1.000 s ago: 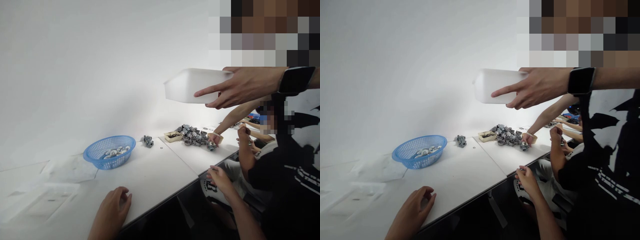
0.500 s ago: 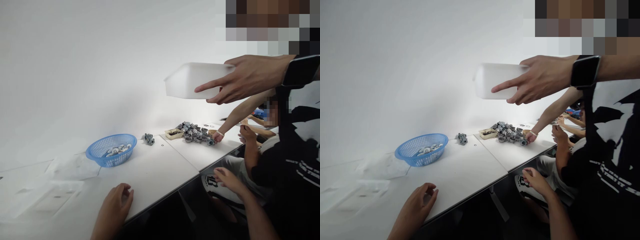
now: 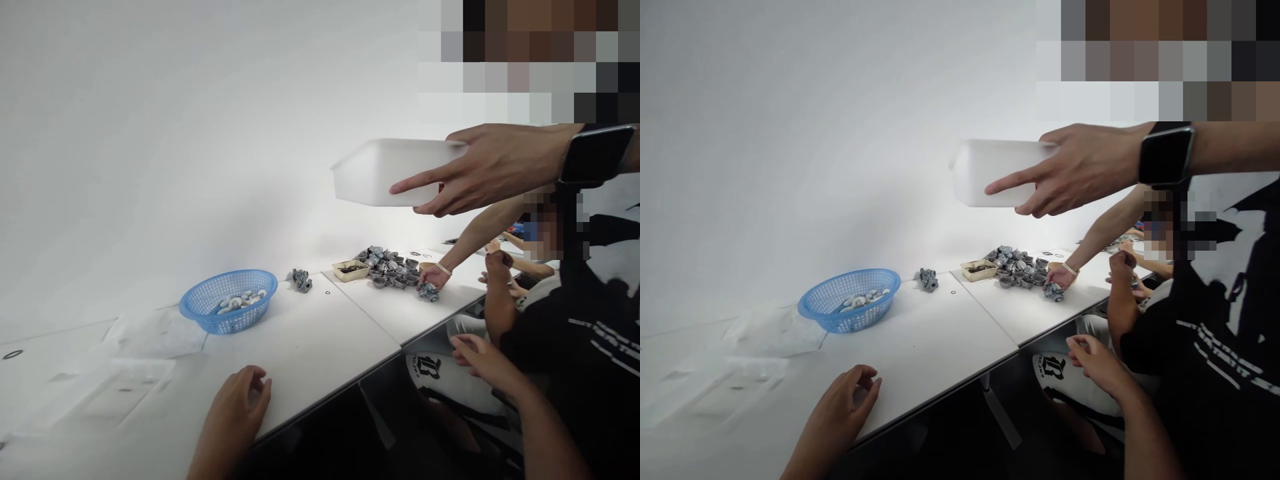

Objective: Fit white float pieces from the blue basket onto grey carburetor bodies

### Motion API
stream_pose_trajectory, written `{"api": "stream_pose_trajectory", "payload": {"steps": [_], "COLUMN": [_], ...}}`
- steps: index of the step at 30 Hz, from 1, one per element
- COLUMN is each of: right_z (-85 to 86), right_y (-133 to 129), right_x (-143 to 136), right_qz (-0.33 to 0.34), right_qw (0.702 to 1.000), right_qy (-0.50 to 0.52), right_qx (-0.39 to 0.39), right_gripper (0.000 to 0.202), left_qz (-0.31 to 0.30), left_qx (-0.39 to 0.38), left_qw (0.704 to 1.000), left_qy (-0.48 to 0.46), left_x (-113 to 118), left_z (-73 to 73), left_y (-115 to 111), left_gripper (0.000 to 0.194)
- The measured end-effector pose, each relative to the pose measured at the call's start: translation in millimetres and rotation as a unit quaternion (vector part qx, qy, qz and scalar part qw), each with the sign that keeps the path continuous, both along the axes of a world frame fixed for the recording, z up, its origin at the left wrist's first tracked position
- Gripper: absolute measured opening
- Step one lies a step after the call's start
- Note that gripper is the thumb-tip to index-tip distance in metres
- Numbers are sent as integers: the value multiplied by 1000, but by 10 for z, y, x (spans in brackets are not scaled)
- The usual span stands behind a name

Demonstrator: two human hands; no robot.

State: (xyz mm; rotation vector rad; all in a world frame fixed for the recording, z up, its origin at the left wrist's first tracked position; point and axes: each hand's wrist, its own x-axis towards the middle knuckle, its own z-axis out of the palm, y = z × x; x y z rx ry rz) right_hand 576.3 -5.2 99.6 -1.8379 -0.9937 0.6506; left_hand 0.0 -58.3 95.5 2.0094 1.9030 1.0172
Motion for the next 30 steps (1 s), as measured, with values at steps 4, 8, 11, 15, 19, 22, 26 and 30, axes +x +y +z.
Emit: {"api": "stream_pose_trajectory", "payload": {"steps": [4,8,11,15,19,22,26,30], "right_z": [53,77,75,87,146,211,322,464], "right_y": [-64,-102,-108,-116,-143,-178,-251,-329], "right_x": [-26,-18,6,34,38,37,7,-201], "right_qz": [66,88,91,93,93,91,97,176], "right_qw": [994,989,987,986,986,985,984,976], "right_qy": [-3,-16,-25,-32,-32,-34,-47,-69], "right_qx": [-89,-117,-129,-135,-139,-140,-143,-112], "right_gripper": [33,40,45,47,47,47,49,58], "left_qz": [1,1,0,-5,-6,-9,-11,-12], "left_qx": [2,5,7,5,3,-1,-3,-4], "left_qw": [1000,1000,1000,1000,1000,1000,1000,1000], "left_qy": [-3,-4,-2,-1,-3,-4,-4,-4], "left_x": [-10,-17,-14,-15,-27,-36,-37,-32], "left_z": [-38,-51,-37,-19,-11,-9,-14,-16], "left_y": [7,18,22,14,7,17,41,44], "left_gripper": [41,40,40,40,40,40,40,39]}}
